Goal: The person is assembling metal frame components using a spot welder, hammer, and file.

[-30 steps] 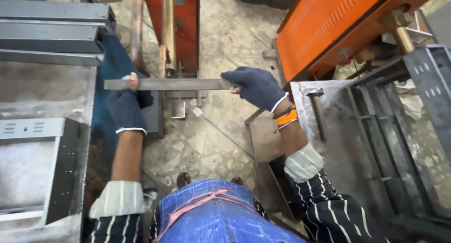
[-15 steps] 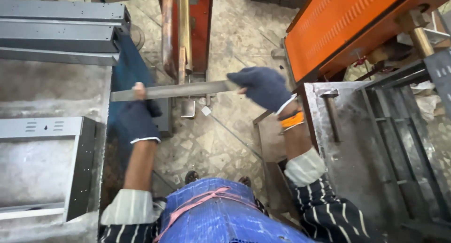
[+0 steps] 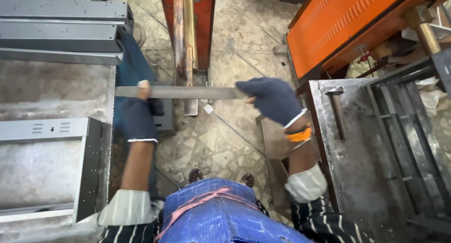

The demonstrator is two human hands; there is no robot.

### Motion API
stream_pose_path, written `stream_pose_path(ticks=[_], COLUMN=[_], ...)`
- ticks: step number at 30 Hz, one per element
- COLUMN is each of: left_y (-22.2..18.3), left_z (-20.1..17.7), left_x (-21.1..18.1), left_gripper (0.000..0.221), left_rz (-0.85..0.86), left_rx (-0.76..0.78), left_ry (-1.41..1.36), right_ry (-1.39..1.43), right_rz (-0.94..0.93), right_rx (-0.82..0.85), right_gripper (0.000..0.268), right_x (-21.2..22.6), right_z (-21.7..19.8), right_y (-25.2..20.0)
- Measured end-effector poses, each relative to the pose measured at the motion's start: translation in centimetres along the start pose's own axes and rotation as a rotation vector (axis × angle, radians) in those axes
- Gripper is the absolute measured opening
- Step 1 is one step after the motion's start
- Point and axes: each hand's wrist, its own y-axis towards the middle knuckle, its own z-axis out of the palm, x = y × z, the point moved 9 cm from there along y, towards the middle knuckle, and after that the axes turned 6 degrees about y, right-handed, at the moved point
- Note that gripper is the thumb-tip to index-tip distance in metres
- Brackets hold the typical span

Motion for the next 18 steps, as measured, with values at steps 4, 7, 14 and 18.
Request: stream_pose_path(ticks=[4,7,14,18], left_y=[0.2,4.3,6.4,0.9], left_z=[1.4,-3.4,-6.4,0.3], left_x=[0.2,0.5,2.6,0.2], left_gripper=[0.033,0.044,0.038,0.035], left_rz=[0.050,0.053,-0.014,-0.015], left_rx=[0.038,-0.143,-0.160,-0.062], left_ry=[0.090,0.266,-0.062,0.015], right_ry=[0.010,-0.011,-0.053,-0.128], right_rz=[0.114,0.059,0.025,0.049], right_rx=[0.049,-0.039,-0.060,-0.034], right_gripper=[0.045,0.044,0.039,0.046], right_x=[-1.6,1.2,3.0,0.3], right_z=[0.4,2.8,4.4,0.4], right_y=[0.5,2.6,2.8,1.1])
